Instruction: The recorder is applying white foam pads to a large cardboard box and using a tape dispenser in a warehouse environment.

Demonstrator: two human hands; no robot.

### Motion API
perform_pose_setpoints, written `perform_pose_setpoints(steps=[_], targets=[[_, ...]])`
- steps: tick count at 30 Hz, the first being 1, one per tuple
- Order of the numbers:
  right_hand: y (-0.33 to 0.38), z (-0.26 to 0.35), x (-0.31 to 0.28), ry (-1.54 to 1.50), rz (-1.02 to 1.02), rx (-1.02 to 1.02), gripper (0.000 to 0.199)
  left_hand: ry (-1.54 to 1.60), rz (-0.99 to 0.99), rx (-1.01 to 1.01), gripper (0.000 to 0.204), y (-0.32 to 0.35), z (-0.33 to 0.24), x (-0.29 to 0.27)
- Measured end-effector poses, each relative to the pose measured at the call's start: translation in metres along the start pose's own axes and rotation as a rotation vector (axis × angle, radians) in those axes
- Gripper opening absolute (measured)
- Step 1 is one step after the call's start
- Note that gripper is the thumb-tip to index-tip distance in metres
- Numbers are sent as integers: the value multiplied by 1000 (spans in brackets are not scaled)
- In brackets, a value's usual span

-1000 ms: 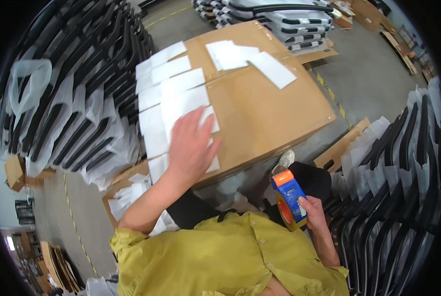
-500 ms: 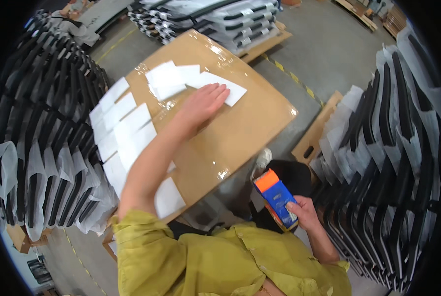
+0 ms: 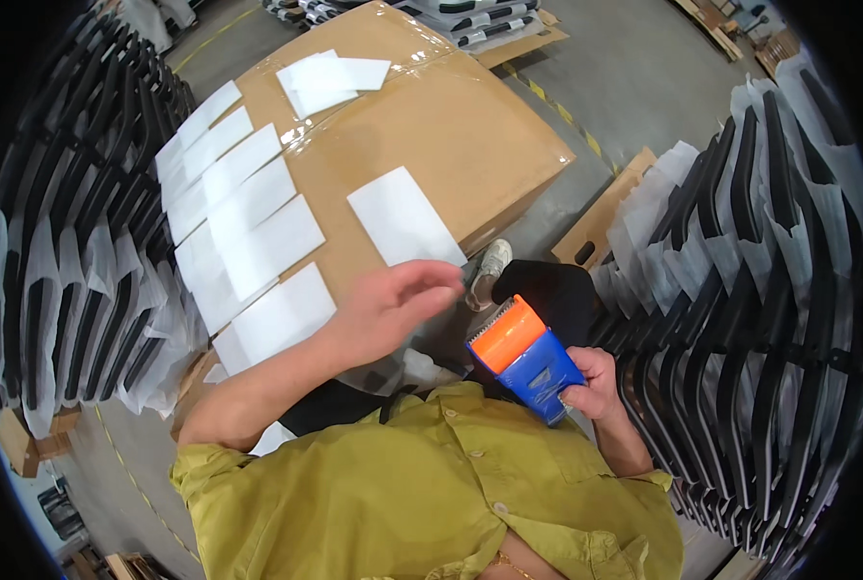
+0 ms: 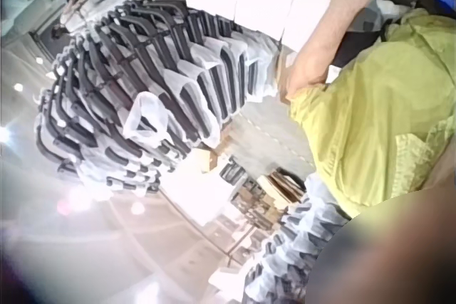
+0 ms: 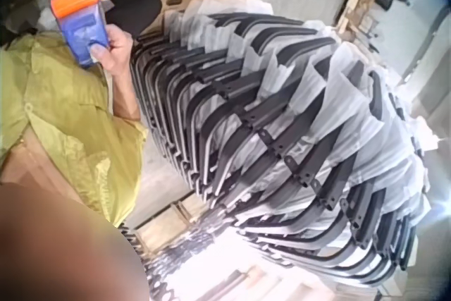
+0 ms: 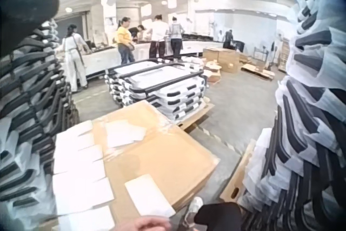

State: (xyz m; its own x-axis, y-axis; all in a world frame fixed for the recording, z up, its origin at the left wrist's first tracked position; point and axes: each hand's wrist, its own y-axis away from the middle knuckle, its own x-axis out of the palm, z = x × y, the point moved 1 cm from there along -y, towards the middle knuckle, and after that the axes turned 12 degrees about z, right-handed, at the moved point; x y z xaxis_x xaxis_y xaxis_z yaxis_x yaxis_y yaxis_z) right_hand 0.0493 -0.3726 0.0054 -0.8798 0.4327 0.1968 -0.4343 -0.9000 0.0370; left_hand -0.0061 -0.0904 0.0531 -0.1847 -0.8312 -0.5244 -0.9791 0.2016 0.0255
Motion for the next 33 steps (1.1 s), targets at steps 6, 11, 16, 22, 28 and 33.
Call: perform_pose_setpoints(steps=[6, 11, 16, 22, 28, 33], targets=[[-11, 4, 7, 223, 110, -176, 30, 1303, 325, -354, 14, 4, -12, 15], [-18, 9, 12, 364, 112, -262, 31, 1259, 247, -277, 14, 11, -7, 17], [-18, 11, 17, 297, 91, -213, 28, 1303, 186, -316, 17, 8, -12, 7], [-19, 17, 31, 281, 50, -34, 25, 699, 88, -344, 22, 1, -2, 6], [-1, 18, 32, 251, -25, 92, 25, 490, -190, -339, 18, -12, 18, -36], [-9, 24, 43, 148, -79, 256, 26, -115, -349, -201, 16, -20, 46, -43]])
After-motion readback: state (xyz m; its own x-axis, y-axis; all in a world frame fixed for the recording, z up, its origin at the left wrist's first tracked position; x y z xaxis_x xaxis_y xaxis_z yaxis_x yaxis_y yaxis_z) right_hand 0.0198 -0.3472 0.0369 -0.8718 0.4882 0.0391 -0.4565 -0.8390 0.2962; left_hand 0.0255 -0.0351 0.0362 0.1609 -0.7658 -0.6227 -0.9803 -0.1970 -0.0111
